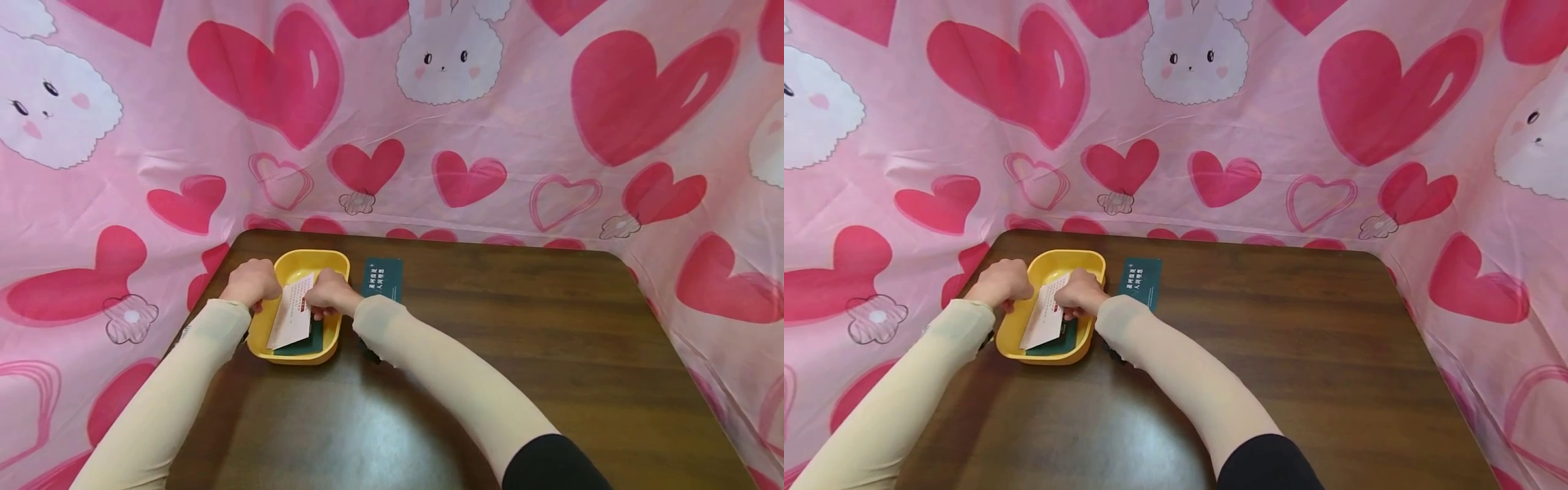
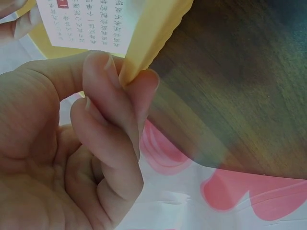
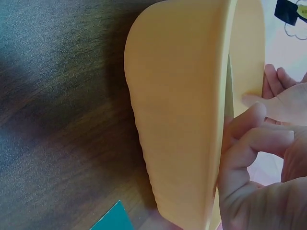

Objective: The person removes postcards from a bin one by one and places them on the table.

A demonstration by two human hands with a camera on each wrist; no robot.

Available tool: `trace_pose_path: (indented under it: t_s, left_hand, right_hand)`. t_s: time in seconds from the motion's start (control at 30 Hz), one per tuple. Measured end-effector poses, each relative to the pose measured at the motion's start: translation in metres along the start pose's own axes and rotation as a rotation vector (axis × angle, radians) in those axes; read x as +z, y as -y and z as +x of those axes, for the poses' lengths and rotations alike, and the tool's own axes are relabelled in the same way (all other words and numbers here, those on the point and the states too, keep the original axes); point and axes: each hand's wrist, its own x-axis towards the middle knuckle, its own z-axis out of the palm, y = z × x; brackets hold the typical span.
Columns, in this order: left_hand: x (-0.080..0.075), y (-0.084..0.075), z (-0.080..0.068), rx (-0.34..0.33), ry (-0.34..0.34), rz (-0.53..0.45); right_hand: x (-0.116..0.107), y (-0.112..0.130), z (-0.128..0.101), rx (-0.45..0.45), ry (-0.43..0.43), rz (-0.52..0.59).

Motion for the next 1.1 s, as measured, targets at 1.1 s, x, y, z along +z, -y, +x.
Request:
trace_pose_path:
  t_s: [1.1]
  left_hand:
    - [0.001,0.003,0.000,0.017,-0.020,-0.014]
  right_hand:
    - [-0.024,-0.010,-0.003,-0.122,-0.067,0.054]
